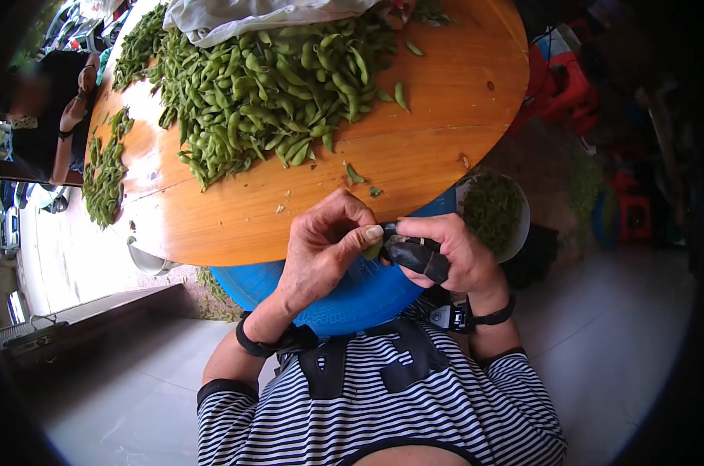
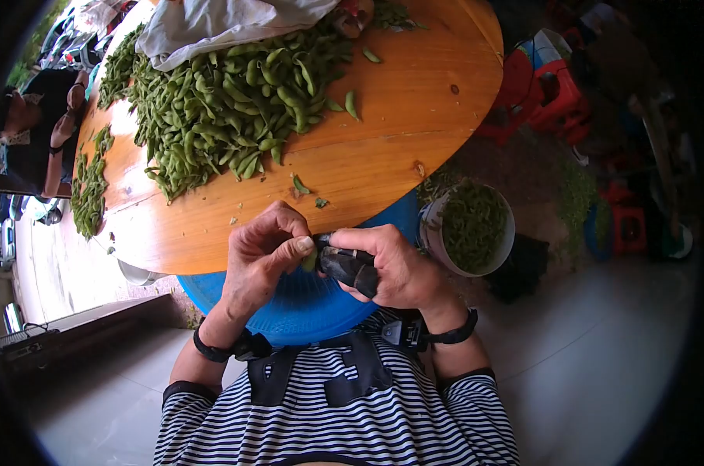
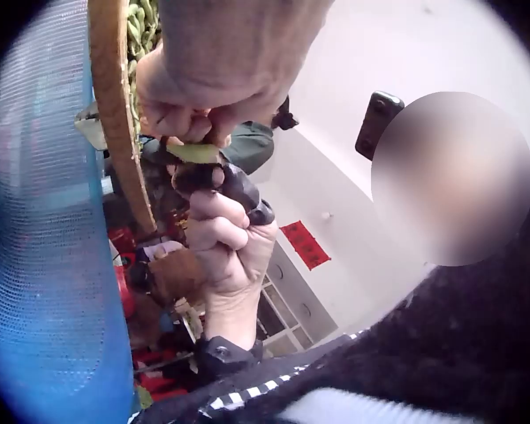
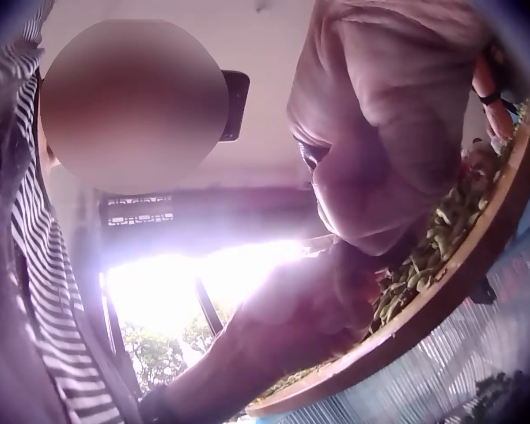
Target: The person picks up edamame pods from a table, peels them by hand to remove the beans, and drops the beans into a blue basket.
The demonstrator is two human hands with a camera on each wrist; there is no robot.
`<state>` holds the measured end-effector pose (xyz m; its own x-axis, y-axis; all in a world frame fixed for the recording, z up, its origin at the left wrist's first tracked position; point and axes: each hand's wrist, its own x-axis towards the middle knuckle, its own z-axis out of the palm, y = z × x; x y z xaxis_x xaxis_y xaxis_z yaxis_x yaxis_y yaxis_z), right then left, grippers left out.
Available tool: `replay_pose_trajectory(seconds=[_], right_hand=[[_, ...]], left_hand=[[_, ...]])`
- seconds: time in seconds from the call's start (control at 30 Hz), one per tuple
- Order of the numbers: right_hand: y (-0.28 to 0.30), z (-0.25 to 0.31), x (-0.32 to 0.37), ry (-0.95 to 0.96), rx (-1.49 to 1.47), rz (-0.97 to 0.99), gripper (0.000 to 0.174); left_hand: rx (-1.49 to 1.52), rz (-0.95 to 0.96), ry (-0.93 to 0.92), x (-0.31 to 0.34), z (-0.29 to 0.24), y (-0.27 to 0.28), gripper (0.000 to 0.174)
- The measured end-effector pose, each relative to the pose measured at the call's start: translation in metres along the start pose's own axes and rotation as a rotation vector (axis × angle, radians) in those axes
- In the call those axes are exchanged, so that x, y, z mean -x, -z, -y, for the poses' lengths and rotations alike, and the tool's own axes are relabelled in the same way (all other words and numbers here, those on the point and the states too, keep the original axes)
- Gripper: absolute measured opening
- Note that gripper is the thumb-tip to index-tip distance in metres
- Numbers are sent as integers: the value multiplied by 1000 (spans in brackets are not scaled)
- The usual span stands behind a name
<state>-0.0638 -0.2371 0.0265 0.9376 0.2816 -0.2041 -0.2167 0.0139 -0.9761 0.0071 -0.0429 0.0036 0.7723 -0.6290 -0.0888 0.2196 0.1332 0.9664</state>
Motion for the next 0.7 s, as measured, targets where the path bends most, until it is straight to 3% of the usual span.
replay_pose_trajectory(seconds=[0.07, 0.2, 0.27, 0.33, 0.4, 0.47, 0.5, 0.57, 0.63, 0.7], right_hand=[[2, 7, 3, -141, -121, 46, 12], [0, 1, 1, -146, -194, 18, 12], [-1, -1, -1, 91, 71, -22, 12], [-1, -11, -4, 175, 100, -23, 14], [-1, -20, -4, 262, 129, -25, 22], [0, -26, -1, 63, -399, 112, 48], [0, -29, -1, 62, -399, 110, 48], [2, -35, -3, 69, -345, 159, 66], [0, -42, -2, 110, -309, 105, 61], [0, -38, -2, 152, -269, 47, 56]], left_hand=[[32, -2, 11, 0, -4, -4, 12], [12, -24, 19, 0, 1, -3, 12], [17, 7, 48, 0, -1, 0, 12], [22, 35, 78, 0, -1, 4, 12], [193, 165, 82, 0, 0, 8, 13], [185, 202, 59, 0, 5, 13, 13], [178, 238, 35, 0, 7, 14, 13], [166, 232, 42, 0, 5, 13, 13], [152, 226, 49, 2, 2, 10, 12], [-65, 113, 19, 4, 1, 6, 10]])
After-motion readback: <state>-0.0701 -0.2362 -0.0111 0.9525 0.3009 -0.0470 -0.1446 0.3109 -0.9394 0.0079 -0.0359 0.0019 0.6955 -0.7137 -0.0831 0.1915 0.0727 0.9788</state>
